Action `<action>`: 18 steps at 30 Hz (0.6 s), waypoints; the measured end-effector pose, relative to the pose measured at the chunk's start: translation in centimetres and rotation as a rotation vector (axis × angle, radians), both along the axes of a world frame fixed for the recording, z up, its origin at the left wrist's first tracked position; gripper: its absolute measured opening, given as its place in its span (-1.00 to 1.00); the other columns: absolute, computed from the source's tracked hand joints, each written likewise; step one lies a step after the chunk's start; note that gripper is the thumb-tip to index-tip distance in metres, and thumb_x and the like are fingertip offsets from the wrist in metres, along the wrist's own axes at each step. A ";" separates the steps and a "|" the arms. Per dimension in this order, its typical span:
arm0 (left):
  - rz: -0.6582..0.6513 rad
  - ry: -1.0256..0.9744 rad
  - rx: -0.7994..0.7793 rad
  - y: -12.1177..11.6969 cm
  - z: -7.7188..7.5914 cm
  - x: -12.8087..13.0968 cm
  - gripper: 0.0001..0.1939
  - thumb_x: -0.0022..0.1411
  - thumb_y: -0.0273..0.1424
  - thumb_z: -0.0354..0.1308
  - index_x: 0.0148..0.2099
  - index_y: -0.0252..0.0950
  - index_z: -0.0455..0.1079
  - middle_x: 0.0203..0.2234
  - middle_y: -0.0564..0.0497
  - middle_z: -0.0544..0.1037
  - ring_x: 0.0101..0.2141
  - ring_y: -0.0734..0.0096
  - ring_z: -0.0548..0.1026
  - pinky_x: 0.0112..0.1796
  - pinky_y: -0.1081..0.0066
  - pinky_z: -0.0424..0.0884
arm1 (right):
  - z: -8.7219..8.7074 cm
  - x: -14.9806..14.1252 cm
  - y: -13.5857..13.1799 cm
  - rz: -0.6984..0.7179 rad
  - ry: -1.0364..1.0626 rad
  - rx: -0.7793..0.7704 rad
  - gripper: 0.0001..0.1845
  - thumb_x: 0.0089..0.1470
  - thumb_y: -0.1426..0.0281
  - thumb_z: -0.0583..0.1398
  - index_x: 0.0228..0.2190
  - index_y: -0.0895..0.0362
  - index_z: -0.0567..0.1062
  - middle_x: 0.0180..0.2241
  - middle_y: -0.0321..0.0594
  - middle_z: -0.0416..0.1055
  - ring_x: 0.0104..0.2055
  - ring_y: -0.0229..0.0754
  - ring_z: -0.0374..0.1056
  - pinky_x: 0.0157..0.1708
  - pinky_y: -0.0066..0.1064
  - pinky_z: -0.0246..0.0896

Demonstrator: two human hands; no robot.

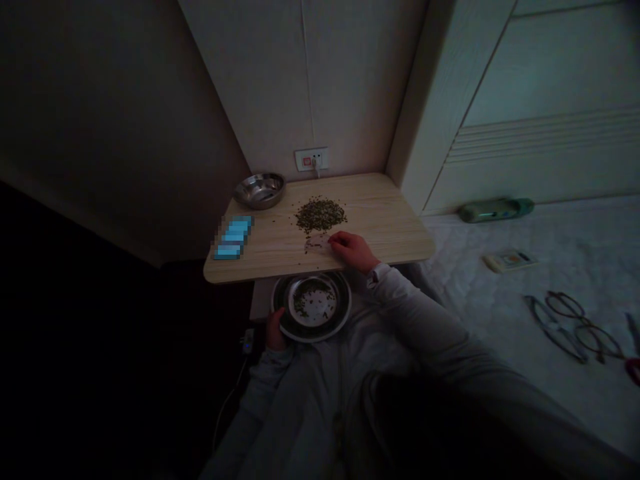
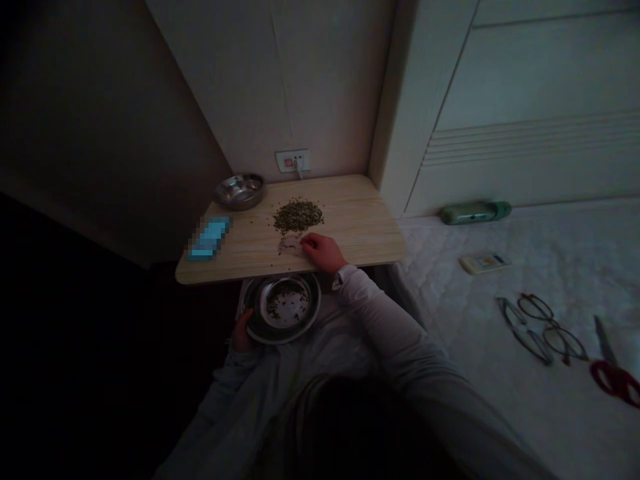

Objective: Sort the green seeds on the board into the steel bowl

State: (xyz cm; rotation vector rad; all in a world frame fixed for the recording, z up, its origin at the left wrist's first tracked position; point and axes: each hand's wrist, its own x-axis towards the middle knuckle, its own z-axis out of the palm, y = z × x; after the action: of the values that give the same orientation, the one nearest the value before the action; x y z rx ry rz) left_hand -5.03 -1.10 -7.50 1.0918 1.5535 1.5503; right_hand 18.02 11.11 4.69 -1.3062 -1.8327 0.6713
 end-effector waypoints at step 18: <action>0.048 0.016 -0.008 -0.5 0.6 0.4 -0.82 -0.27 -0.37 0.14 -0.46 -0.19 0.41 -0.48 0.02 0.48 -0.29 0.18 0.41 -0.15 0.19 0.24 | -0.3 -0.9 0.3 0.002 0.025 -0.009 -0.79 -0.12 0.41 0.06 -0.42 0.16 0.47 -0.49 -0.27 0.41 -0.44 -0.30 0.25 -0.37 -0.45 0.13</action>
State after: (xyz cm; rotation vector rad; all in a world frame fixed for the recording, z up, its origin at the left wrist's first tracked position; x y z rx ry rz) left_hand -4.59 -1.61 -6.85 1.0720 1.6062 1.5700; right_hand 17.07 11.40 4.43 -1.2961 -1.8128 0.6946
